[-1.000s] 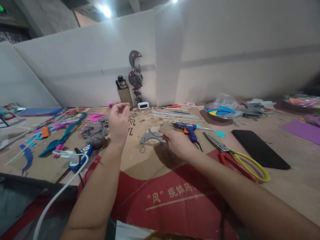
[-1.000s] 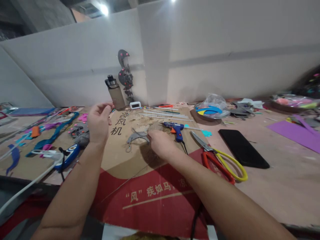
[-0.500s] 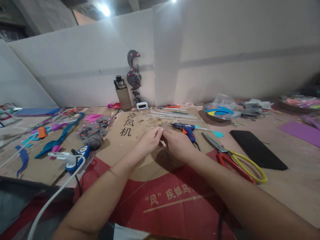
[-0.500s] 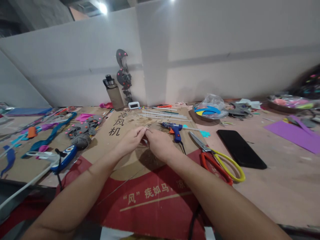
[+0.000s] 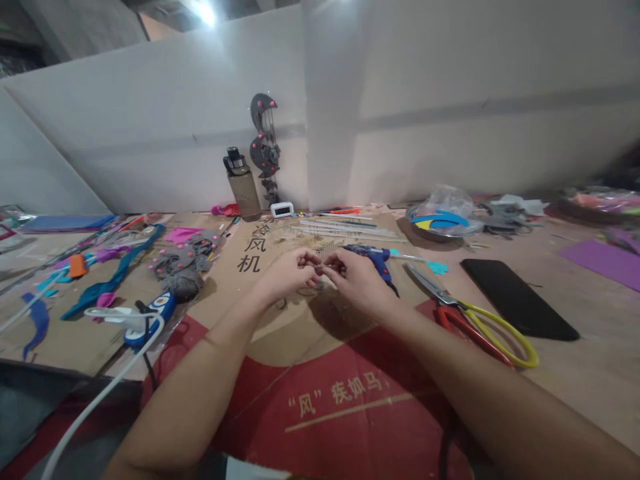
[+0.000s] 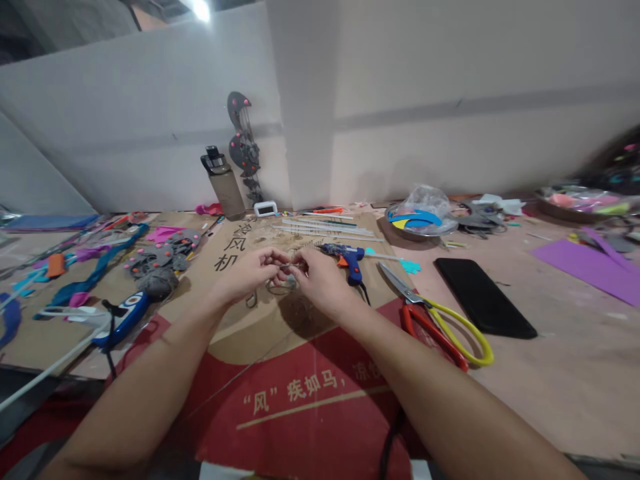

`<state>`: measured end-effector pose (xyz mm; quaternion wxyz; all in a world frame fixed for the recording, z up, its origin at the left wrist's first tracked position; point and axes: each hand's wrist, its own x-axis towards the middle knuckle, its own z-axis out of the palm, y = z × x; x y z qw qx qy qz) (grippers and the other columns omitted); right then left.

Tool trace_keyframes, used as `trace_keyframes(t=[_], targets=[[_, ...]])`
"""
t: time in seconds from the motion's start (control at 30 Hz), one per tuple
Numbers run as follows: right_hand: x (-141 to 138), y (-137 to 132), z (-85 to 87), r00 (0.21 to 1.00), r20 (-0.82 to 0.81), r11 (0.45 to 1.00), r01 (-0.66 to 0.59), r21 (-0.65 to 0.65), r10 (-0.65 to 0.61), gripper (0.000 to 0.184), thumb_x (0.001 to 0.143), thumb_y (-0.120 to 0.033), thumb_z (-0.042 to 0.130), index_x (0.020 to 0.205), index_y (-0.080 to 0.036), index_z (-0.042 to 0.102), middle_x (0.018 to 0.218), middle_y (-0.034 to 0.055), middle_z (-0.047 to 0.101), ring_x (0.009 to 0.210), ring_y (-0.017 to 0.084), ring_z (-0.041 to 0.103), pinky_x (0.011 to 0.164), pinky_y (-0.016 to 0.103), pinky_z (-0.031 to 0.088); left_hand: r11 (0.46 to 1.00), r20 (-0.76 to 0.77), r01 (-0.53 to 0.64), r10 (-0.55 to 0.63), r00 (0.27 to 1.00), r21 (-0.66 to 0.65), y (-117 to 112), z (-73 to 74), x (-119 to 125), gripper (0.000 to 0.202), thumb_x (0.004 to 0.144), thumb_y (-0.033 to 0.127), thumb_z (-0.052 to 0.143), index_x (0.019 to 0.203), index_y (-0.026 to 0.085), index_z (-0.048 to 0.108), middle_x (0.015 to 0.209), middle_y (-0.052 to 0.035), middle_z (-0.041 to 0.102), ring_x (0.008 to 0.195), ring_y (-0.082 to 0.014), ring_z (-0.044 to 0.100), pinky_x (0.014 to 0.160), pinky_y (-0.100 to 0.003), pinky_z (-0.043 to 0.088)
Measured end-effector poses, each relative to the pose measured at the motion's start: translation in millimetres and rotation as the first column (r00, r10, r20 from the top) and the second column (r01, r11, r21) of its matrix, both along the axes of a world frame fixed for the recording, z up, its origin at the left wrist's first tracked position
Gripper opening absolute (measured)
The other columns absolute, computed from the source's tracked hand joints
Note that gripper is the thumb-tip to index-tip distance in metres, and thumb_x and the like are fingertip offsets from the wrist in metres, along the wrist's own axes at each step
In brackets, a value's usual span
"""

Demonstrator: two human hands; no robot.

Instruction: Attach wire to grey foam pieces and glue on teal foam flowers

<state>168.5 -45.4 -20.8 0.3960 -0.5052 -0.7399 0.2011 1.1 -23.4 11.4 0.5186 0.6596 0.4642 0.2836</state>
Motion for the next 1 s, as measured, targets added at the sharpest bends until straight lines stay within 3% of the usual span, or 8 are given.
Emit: trace_keyframes(t=[0.2,0.43,0.6,0.83,1.0], targets=[[1,-3,4.8,0.989,-0.148,0.999,-0.016,0.032,0.02,0.009,0.081,-0.017,0.058,0.089,-0.019,0.063,0.081,0.0022,0.064,0.072,0.015,0.056,0.067,0.027,0.043,0.99,-0.015,0.065,-0.064,0.998,0.123,-3,1.2,-1,0.011,0.078,0.021,0.063,0.085,0.013,0.066,0.068,-0.0002,0.063,0.057,-0.0074,0.055,0.056,-0.02,0.045],[3,4,3.5,0.956,-0.284,0.997,-0.076,-0.007,0.071,0.009,0.081,-0.023,0.058,0.087,-0.018,0.063,0.081,0.0016,0.063,0.073,0.015,0.056,0.069,0.029,0.043,0.998,0.006,0.026,-0.026,1.0,0.058,2,1.4,-3,0.013,0.078,0.025,0.063,0.077,0.012,0.066,0.064,0.0001,0.062,0.052,-0.006,0.052,0.052,-0.019,0.043],[3,8,1.9,0.926,-0.374,0.996,-0.078,-0.032,0.06,0.013,0.082,-0.026,0.057,0.087,-0.018,0.065,0.087,0.0041,0.068,0.082,0.016,0.06,0.079,0.031,0.045,1.0,0.079,0.013,-0.014,0.997,0.022,6,-1.4,-6,0.021,0.075,0.033,0.068,0.076,0.012,0.066,0.067,-0.0025,0.065,0.051,-0.0059,0.051,0.048,-0.018,0.038],[2,6,-0.7,0.955,-0.29,0.998,-0.049,0.033,0.057,0.027,0.078,-0.031,0.067,0.103,-0.02,0.068,0.089,0.0034,0.064,0.079,0.015,0.056,0.072,0.029,0.045,0.989,0.262,0.032,0.007,0.965,-0.144,10,-4.5,-10,0.028,0.071,0.037,0.074,0.07,0.012,0.063,0.062,-0.0006,0.061,0.046,-0.0033,0.048,0.044,-0.016,0.035],[1,3,-1.5,0.953,-0.3,0.998,-0.022,0.066,0.041,0.02,0.081,-0.035,0.066,0.094,-0.021,0.072,0.079,0.0016,0.062,0.076,0.016,0.055,0.071,0.029,0.043,0.987,0.299,0.027,0.021,0.954,-0.156,7,-4.9,-7,0.03,0.067,0.037,0.077,0.07,0.011,0.061,0.061,-0.0006,0.061,0.047,-0.0034,0.049,0.044,-0.016,0.035]])
